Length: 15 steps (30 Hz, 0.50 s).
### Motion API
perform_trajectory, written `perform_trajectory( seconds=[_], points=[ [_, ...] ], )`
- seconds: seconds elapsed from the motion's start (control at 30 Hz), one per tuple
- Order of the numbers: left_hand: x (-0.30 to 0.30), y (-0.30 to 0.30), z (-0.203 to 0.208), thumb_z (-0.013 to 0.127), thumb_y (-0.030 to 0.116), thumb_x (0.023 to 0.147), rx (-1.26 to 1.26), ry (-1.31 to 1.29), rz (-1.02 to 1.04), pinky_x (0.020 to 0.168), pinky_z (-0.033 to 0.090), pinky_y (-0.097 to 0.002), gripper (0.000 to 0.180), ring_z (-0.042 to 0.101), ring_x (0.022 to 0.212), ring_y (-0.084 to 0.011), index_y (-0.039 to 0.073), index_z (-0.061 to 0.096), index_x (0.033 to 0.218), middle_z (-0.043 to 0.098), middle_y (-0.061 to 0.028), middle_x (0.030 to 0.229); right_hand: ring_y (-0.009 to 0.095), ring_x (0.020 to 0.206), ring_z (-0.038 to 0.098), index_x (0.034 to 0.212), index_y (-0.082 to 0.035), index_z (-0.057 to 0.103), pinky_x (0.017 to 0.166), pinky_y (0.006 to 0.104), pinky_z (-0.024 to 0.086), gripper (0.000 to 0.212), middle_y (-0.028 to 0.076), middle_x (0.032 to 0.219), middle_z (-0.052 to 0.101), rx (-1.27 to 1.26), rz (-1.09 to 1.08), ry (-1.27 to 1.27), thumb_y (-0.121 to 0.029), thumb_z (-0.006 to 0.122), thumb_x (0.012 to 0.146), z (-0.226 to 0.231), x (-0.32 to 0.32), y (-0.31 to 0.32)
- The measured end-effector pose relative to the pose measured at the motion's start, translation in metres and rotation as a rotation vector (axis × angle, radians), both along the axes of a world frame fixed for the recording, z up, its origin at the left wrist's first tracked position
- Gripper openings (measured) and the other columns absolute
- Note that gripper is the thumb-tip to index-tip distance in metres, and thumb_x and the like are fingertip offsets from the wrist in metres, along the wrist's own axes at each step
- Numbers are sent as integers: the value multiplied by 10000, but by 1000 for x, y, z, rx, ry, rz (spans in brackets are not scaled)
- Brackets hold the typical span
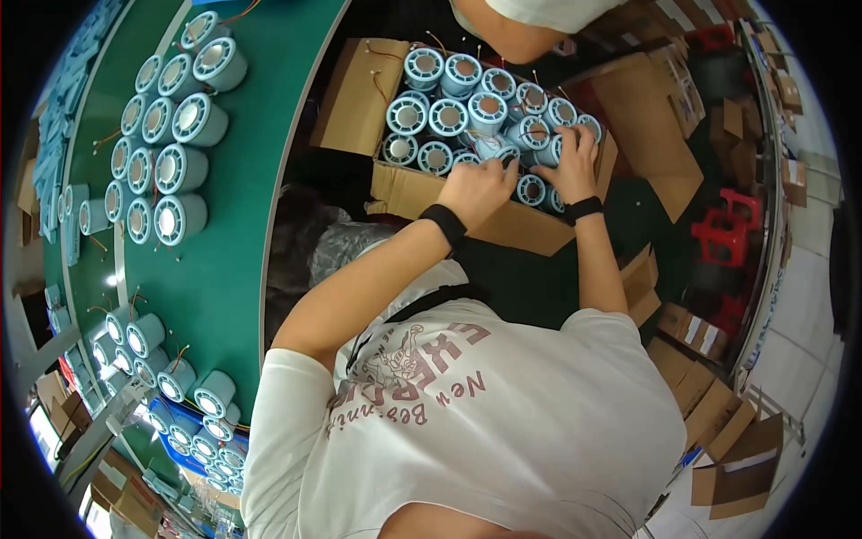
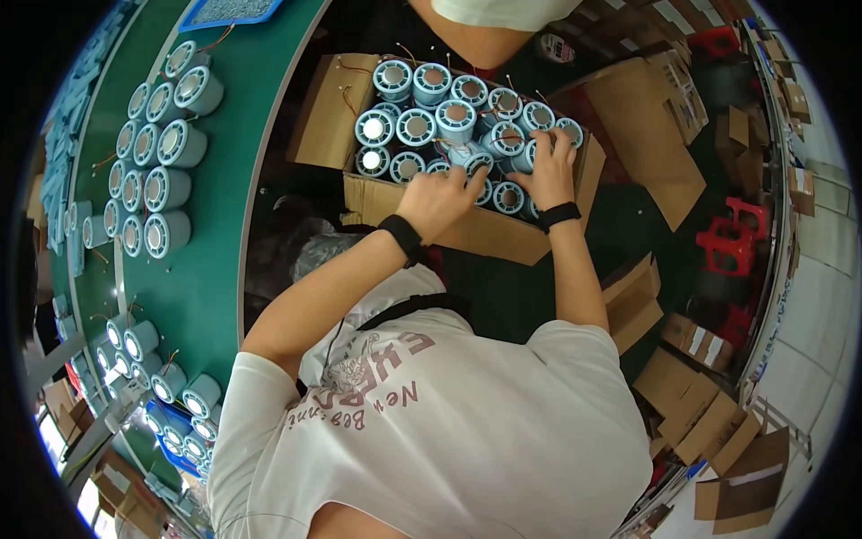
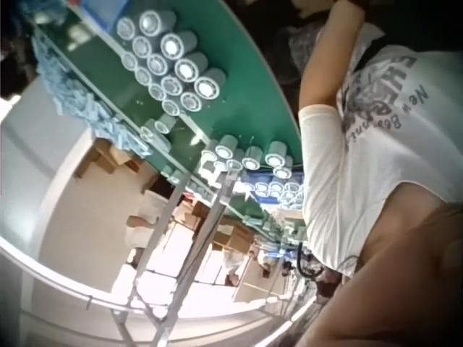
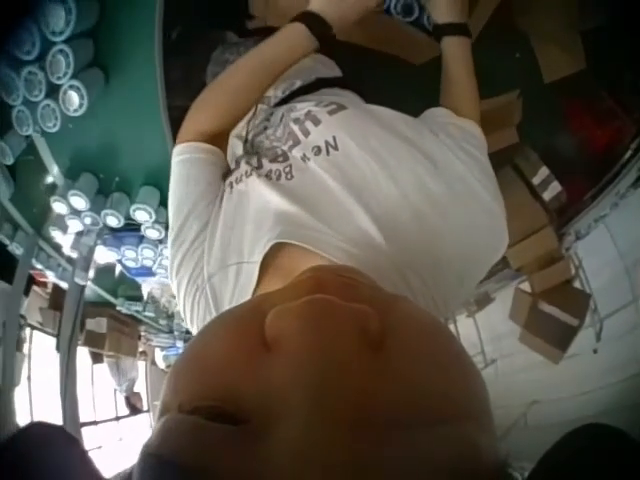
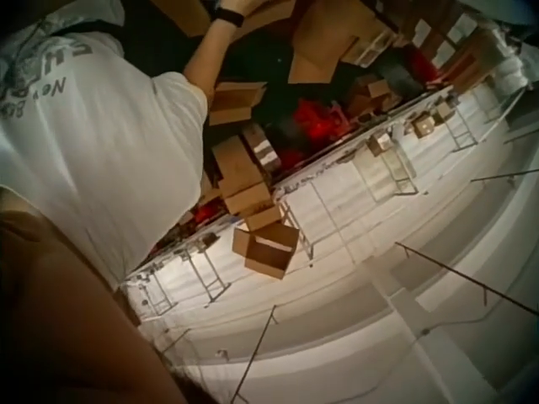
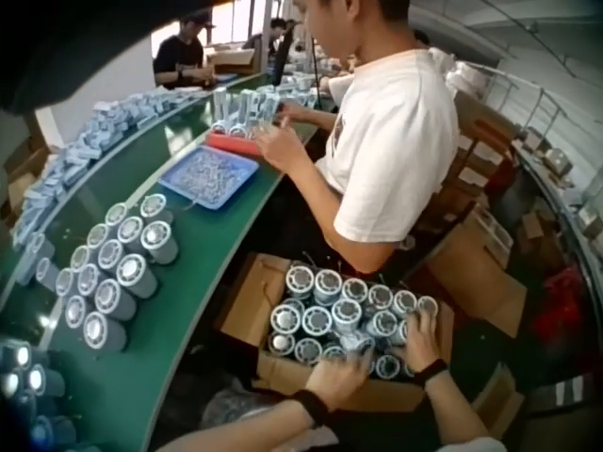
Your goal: The person wipes a motor with a cloth, turns it over, and places it into a box, repeating this process for several more motors.
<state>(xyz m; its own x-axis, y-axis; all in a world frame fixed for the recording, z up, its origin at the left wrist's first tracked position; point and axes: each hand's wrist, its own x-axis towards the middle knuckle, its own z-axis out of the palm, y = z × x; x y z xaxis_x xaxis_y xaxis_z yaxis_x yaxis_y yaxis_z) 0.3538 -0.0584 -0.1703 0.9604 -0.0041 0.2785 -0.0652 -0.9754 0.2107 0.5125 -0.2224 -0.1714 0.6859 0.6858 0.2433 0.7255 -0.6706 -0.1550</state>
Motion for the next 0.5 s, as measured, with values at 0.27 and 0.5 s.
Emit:
perform_trajectory(
  seconds=[0.27,0.5],
  points=[
    [15,0,-2,583,146,826,57,161,247,432,485,-278,401,626,532,-156,74,545,1219,595,-79,871,390,1034,558,1204,-23,496,888,443,471,674,193,1096,587,-7,79,183,-284,841,687,10,-44,25],
    [44,59,-1,598,109,812,-82,-47,170,475,526,-328,464,634,562,-214,115,532,1271,568,-151,1062,401,876,633,1190,6,489,745,454,534,642,230,966,623,-216,-104,407,-301,805,724,-3,-55,60]
  ],
)
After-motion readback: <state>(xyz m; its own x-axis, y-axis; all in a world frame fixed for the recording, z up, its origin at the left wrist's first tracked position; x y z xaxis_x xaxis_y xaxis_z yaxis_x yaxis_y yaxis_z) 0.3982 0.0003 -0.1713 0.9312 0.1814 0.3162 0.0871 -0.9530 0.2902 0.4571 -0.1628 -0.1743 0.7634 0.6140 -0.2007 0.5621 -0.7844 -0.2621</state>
